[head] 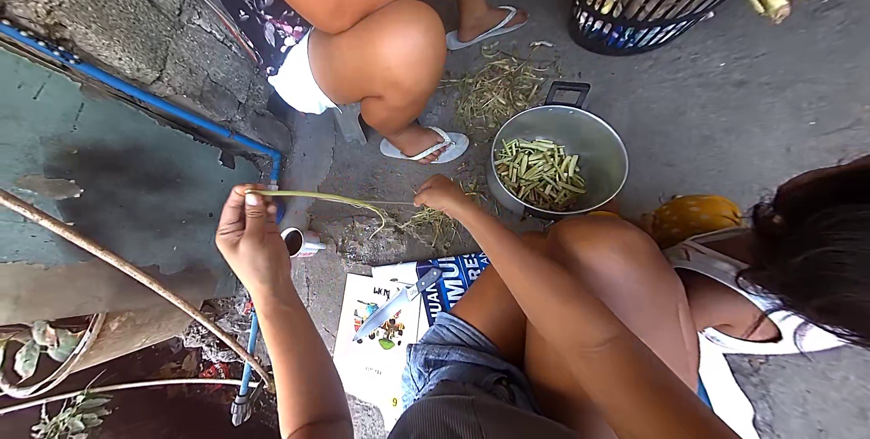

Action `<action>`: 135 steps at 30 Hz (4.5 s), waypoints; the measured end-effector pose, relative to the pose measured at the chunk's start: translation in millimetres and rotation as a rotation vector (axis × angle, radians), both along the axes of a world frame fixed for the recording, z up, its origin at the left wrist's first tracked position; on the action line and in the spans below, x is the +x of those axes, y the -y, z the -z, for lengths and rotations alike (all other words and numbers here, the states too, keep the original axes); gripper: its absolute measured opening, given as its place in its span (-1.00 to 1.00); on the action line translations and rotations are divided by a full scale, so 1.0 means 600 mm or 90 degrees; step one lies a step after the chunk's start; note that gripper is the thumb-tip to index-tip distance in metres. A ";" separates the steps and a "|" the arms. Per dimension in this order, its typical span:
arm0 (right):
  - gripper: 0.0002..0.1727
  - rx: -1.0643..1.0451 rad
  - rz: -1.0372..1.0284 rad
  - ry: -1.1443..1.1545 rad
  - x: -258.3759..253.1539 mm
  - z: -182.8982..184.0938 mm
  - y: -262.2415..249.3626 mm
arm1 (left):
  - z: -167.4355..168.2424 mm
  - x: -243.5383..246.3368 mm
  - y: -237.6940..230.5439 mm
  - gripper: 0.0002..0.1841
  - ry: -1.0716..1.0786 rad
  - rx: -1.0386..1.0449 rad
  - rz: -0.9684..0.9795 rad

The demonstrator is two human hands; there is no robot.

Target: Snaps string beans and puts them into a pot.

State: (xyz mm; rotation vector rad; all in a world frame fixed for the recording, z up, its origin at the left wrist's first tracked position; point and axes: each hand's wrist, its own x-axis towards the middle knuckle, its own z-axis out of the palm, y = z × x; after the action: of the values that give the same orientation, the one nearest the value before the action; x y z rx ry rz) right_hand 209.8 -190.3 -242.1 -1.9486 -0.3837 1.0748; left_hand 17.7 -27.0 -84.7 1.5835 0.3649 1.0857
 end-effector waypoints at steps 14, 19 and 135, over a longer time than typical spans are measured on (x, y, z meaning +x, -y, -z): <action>-0.55 -0.282 0.032 0.034 0.008 0.044 0.028 | -0.025 -0.033 -0.046 -0.66 0.116 -0.162 0.023; -0.49 -0.124 -0.075 0.173 0.005 -0.022 0.009 | 0.010 0.002 -0.018 -0.72 -0.010 -0.152 0.090; -0.91 0.474 -0.012 0.348 -0.072 -0.104 -0.021 | 0.011 0.023 0.007 -0.83 -0.213 0.196 0.023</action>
State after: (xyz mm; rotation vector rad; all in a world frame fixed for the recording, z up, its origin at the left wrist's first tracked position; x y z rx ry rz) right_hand 166.5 -177.7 -179.8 -1.5110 -0.9473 0.2941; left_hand 31.3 -31.2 -91.2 2.0473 0.4027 0.8767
